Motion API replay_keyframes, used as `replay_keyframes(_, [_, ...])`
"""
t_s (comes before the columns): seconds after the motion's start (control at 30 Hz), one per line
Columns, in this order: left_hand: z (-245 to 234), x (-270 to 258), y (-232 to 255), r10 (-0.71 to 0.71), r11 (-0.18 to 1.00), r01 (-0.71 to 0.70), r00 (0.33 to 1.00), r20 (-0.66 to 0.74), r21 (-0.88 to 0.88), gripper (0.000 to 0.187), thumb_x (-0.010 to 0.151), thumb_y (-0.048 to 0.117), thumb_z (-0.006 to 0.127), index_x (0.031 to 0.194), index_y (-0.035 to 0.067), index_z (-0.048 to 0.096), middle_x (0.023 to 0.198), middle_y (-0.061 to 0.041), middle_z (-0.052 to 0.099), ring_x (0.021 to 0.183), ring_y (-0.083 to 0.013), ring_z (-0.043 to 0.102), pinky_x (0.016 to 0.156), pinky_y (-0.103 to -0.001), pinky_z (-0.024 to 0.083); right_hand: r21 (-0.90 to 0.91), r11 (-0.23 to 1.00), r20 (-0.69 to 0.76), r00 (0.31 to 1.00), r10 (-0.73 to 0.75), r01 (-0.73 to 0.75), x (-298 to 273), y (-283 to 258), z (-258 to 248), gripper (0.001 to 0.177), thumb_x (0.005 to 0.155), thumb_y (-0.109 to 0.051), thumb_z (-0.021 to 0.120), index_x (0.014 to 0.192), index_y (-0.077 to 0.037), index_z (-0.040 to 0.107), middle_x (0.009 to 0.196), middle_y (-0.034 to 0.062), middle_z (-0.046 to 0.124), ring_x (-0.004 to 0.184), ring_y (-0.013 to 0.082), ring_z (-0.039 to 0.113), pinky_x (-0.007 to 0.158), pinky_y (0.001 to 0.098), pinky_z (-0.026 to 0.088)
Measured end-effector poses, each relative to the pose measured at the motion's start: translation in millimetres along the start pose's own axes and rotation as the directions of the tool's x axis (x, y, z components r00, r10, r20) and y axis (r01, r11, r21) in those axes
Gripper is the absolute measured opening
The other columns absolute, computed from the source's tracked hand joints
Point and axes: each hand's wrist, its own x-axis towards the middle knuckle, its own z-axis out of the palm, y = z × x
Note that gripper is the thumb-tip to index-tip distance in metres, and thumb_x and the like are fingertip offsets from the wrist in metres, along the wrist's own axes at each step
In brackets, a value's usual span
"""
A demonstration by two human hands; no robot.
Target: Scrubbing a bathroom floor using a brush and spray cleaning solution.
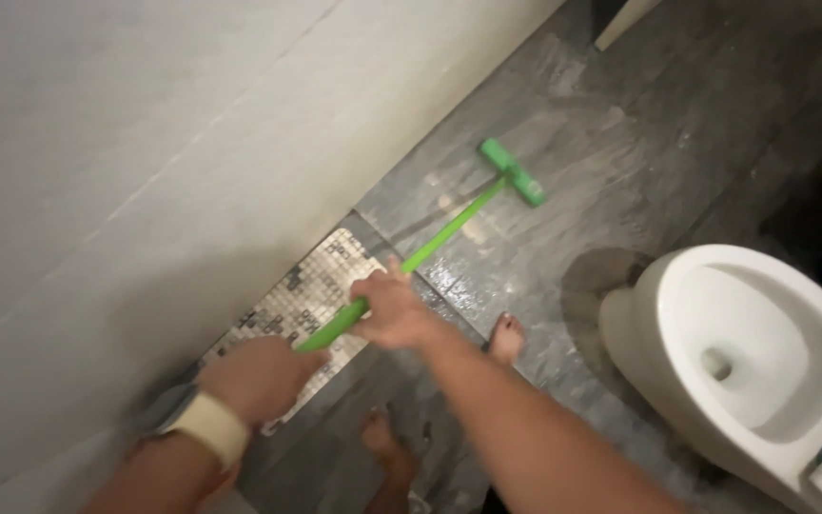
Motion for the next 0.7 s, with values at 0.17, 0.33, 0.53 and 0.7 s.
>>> replay_keyframes(0.17, [-17.5,71.5,107.2,0.033,0.998,-0.033,0.999,0.000,-0.058,0.048,0.101,0.056,0.047,0.116,0.018,0.073,0.113,-0.020,0.072,0.109,-0.0411,0.069,0.092,-0.053,0.055,-0.053,0.985,-0.211,0.963,-0.169,0.161,2.0,128.5,-50.4,0.034,0.067,-0.025,0.087,0.094,-0.014,0.070,0.100,0.0123,0.065,0.111,0.0354,0.055,0.113,0.0507,0.034])
replay_keyframes(0.33, [-23.6,162.0,207.1,0.303,0.950,-0.311,0.944,-0.134,-0.043,0.046,0.102,0.050,0.049,0.114,0.015,0.076,0.117,-0.021,0.070,0.109,-0.0450,0.067,0.097,-0.053,0.051,-0.081,0.992,-0.249,0.961,-0.117,0.100,-7.0,249.8,-126.1,0.033,0.066,-0.025,0.086,0.092,-0.015,0.068,0.090,0.0108,0.064,0.102,0.0350,0.061,0.116,0.0505,0.035])
replay_keyframes(0.53, [-112.3,151.3,307.2,0.065,0.921,-0.063,0.998,-0.010,-0.385,0.041,0.096,0.042,0.058,0.117,0.010,0.073,0.125,-0.020,0.067,0.119,-0.0388,0.065,0.099,-0.049,0.053,-0.148,0.987,-0.162,0.986,0.043,-0.068,-24.0,330.0,-205.7,0.038,0.065,-0.028,0.090,0.090,-0.013,0.065,0.091,0.0076,0.066,0.103,0.0293,0.066,0.129,0.0550,0.018])
replay_keyframes(0.7, [-45.8,198.5,266.6,0.389,0.918,-0.396,0.912,-0.127,-0.031,0.038,0.099,0.035,0.050,0.114,0.010,0.075,0.122,-0.022,0.067,0.114,-0.0440,0.065,0.098,-0.053,0.051,-0.062,0.998,-0.214,0.977,0.009,-0.023,-25.7,318.3,-171.9,0.044,0.061,-0.034,0.093,0.095,-0.016,0.071,0.100,0.0081,0.066,0.112,0.0328,0.059,0.116,0.0511,0.030])
